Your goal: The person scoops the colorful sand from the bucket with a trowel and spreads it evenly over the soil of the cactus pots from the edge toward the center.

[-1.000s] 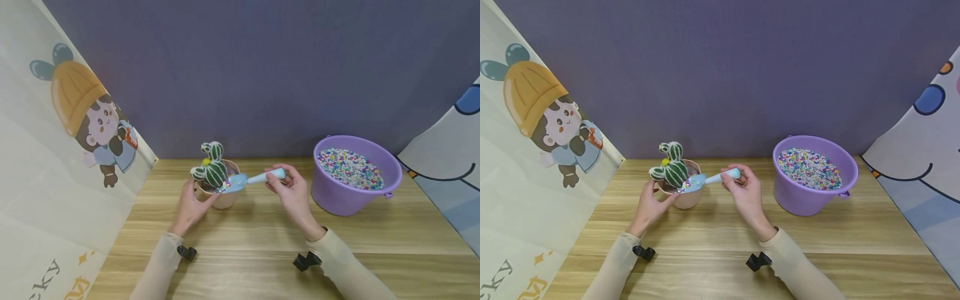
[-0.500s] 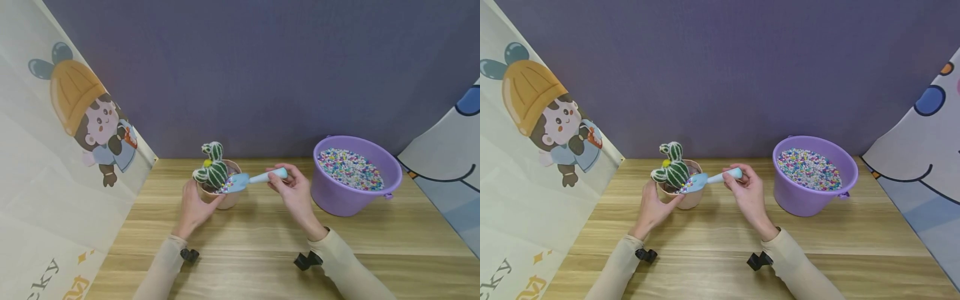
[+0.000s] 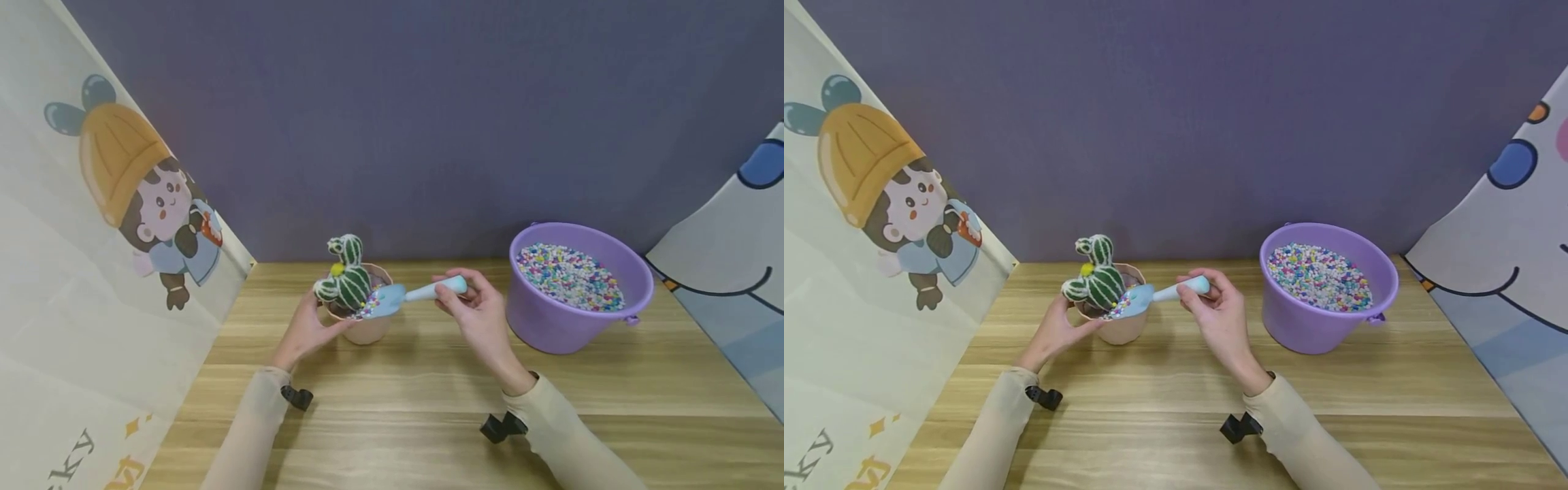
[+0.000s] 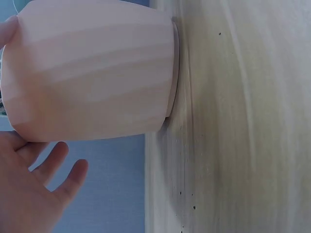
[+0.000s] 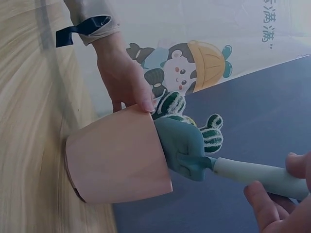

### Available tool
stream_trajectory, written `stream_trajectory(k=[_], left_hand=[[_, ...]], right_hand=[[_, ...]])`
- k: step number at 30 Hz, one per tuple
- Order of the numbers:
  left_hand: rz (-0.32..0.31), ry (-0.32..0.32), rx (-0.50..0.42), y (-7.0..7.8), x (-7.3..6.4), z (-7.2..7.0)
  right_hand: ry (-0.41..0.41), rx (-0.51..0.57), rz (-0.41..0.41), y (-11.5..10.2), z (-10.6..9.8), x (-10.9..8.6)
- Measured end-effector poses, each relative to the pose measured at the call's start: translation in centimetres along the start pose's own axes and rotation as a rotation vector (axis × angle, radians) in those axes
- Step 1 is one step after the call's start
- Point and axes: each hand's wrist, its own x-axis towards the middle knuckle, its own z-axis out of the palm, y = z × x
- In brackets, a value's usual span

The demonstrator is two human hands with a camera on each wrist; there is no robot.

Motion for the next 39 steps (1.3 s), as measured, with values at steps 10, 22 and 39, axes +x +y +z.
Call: stream_trajectory(k=[10, 22, 39], left_hand=[[-0.004, 0.043, 0.04, 0.5, -0.4, 0.2], [-0.118, 0.116, 0.21, 2.4, -1.3, 1.1], [-0.039, 0.012, 0.029, 0.7, -0.2, -0.5]], right_hand=[[-0.029, -0.069, -0.096, -0.6, 0.3, -0.1], [-0.054, -0.131, -0.212, -0.6, 0.3, -0.4], [-0.035, -0.127, -0.216, -0.6, 0.1, -0.5]])
